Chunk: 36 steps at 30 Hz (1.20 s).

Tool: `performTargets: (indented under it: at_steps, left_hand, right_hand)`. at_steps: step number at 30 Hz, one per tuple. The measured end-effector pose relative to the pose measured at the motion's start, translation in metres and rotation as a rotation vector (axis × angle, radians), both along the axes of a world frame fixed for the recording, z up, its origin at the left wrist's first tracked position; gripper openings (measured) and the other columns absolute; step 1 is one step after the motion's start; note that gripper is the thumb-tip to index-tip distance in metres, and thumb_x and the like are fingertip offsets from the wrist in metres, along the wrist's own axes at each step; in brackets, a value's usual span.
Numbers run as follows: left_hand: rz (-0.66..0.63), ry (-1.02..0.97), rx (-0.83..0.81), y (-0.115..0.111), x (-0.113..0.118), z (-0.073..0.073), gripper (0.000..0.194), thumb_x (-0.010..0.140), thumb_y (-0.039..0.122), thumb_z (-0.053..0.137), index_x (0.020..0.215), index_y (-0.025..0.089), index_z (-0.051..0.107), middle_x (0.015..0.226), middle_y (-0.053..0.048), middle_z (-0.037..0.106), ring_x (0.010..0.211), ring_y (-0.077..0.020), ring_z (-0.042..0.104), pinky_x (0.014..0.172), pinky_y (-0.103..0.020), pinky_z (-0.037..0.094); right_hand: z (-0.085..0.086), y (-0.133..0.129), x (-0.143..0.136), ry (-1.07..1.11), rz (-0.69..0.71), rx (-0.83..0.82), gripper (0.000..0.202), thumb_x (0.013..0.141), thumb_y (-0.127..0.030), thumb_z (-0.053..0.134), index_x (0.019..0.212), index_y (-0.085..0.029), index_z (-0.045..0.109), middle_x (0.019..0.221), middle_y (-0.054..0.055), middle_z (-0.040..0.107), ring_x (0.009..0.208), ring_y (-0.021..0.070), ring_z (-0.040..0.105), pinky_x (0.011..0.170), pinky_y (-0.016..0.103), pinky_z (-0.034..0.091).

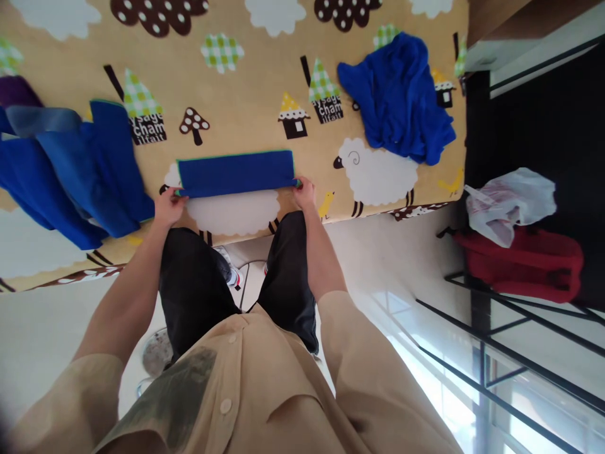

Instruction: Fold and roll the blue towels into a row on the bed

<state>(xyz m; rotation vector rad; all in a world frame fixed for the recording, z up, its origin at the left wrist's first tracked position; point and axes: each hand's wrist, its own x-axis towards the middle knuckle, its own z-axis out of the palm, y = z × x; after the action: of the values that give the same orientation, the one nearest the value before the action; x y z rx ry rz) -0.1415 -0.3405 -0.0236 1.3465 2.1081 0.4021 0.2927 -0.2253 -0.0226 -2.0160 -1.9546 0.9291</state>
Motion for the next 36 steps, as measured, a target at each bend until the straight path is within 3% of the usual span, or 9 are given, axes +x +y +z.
performTargets:
  at_steps: [5,9,14,19,23,32,36]
  left_hand:
    - [0.011,-0.032,0.015,-0.004,-0.004,-0.006,0.04,0.085,0.039,0.052,0.115,0.016,0.065,0.098,-0.009,0.07,0.092,-0.0205,0.066,0.091,-0.035,0.053]
    - [0.051,-0.014,-0.001,-0.007,0.0,0.005,0.036,0.087,0.04,0.05,0.107,0.014,0.066,0.098,-0.011,0.07,0.095,-0.0224,0.065,0.092,-0.035,0.053]
    - [0.123,-0.019,-0.02,-0.01,0.002,0.014,0.04,0.087,0.041,0.051,0.113,0.014,0.064,0.105,-0.013,0.071,0.101,-0.0247,0.067,0.097,-0.038,0.052]
    - [0.183,-0.056,-0.036,-0.006,-0.001,-0.001,0.036,0.085,0.04,0.055,0.11,0.015,0.062,0.103,-0.014,0.071,0.1,-0.0262,0.069,0.102,-0.042,0.05]
    - [0.236,-0.075,-0.004,-0.003,-0.002,-0.011,0.029,0.083,0.037,0.058,0.104,0.017,0.061,0.094,-0.011,0.071,0.094,-0.0245,0.069,0.102,-0.042,0.05]
    - [0.207,-0.036,0.046,-0.008,0.005,0.013,0.028,0.081,0.032,0.059,0.105,0.019,0.056,0.086,-0.006,0.07,0.082,-0.021,0.067,0.095,-0.04,0.052]
    - [0.2,-0.047,0.0,-0.007,0.005,0.01,0.024,0.081,0.03,0.059,0.102,0.018,0.058,0.089,-0.009,0.07,0.083,-0.0225,0.068,0.093,-0.04,0.053]
  right_hand:
    - [-0.004,0.001,0.002,0.018,-0.023,-0.014,0.036,0.092,-0.037,0.054,0.118,-0.016,0.066,0.106,0.012,0.071,0.095,0.0237,0.066,0.094,0.038,0.052]
    - [0.003,-0.005,0.004,0.08,-0.086,0.018,0.037,0.095,-0.043,0.048,0.113,-0.015,0.065,0.105,0.013,0.071,0.092,0.0227,0.067,0.089,0.037,0.053]
    - [0.004,-0.009,0.004,0.123,-0.15,0.011,0.04,0.096,-0.046,0.047,0.118,-0.015,0.058,0.107,0.015,0.071,0.096,0.0216,0.068,0.091,0.036,0.053]
    - [-0.016,-0.004,0.009,0.133,-0.182,0.032,0.04,0.092,-0.051,0.055,0.117,-0.019,0.051,0.09,0.008,0.069,0.091,0.025,0.068,0.095,0.046,0.052]
    - [-0.027,0.001,0.01,0.093,-0.175,0.036,0.035,0.093,-0.051,0.055,0.113,-0.022,0.049,0.093,0.008,0.066,0.093,0.0264,0.067,0.096,0.049,0.051]
    - [0.006,-0.008,-0.001,-0.033,-0.228,0.041,0.024,0.092,-0.04,0.058,0.108,-0.023,0.052,0.1,0.009,0.068,0.098,0.0271,0.066,0.096,0.05,0.051]
    - [0.002,-0.008,0.001,-0.015,-0.246,0.027,0.028,0.09,-0.043,0.06,0.106,-0.021,0.055,0.096,0.009,0.068,0.096,0.028,0.066,0.096,0.052,0.051]
